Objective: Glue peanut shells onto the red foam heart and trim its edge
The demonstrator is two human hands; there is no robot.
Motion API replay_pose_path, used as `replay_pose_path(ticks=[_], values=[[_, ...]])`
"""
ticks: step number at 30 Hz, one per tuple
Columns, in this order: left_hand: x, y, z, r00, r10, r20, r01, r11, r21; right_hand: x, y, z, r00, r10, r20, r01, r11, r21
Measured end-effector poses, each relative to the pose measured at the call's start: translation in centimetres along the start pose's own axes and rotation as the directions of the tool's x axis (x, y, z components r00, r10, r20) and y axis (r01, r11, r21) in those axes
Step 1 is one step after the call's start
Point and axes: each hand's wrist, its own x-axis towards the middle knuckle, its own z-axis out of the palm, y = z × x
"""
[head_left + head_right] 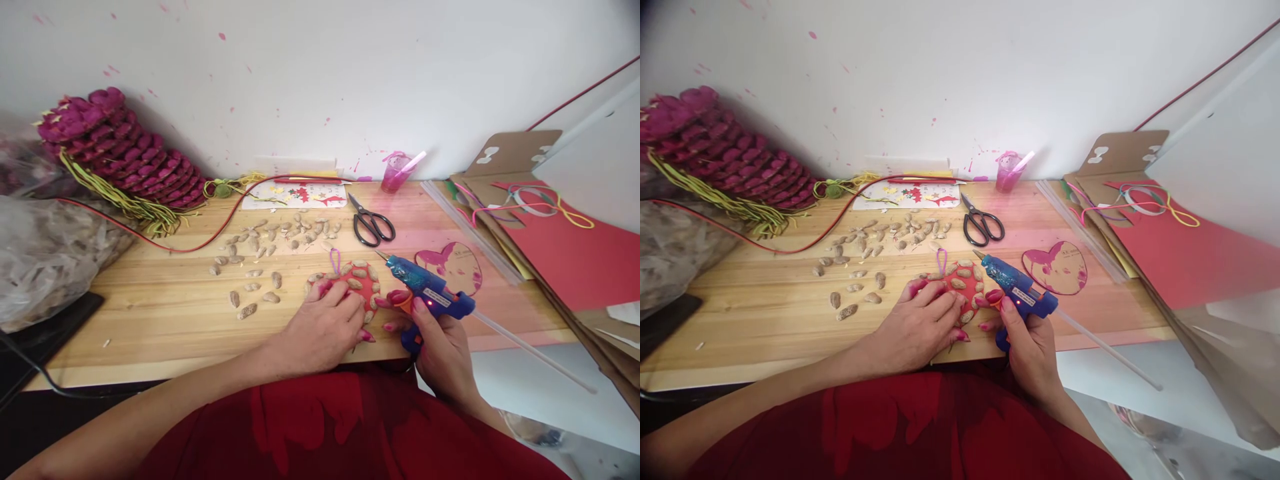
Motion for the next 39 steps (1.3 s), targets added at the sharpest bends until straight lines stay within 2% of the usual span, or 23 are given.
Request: replay_pose_path(ticks=[17, 22, 31, 39], values=[[0.06, -0.02, -0.19, 0.998, -0.013, 0.058, 0.014, 1.0, -0.018, 0.06, 0.41, -0.31, 0.999, 0.014, -0.039, -0.014, 1.0, 0.018], [0.09, -0.05, -0.12, 0.997, -0.004, 0.076, 0.006, 1.0, -0.025, 0.11, 0.5, -0.45, 0.999, 0.003, -0.038, -0.004, 1.0, -0.03], [0.08, -0.12, -0.14, 0.996, -0.007, 0.085, 0.011, 0.999, -0.051, 0.14, 0.58, -0.49, 1.0, -0.006, -0.03, 0.004, 0.998, -0.059], [-0.17, -0.4, -0.14, 0.998, -0.018, 0.052, 0.022, 0.997, -0.079, 0.19, 0.63, 0.1, 1.0, -0.027, 0.013, 0.027, 1.0, 0.002]])
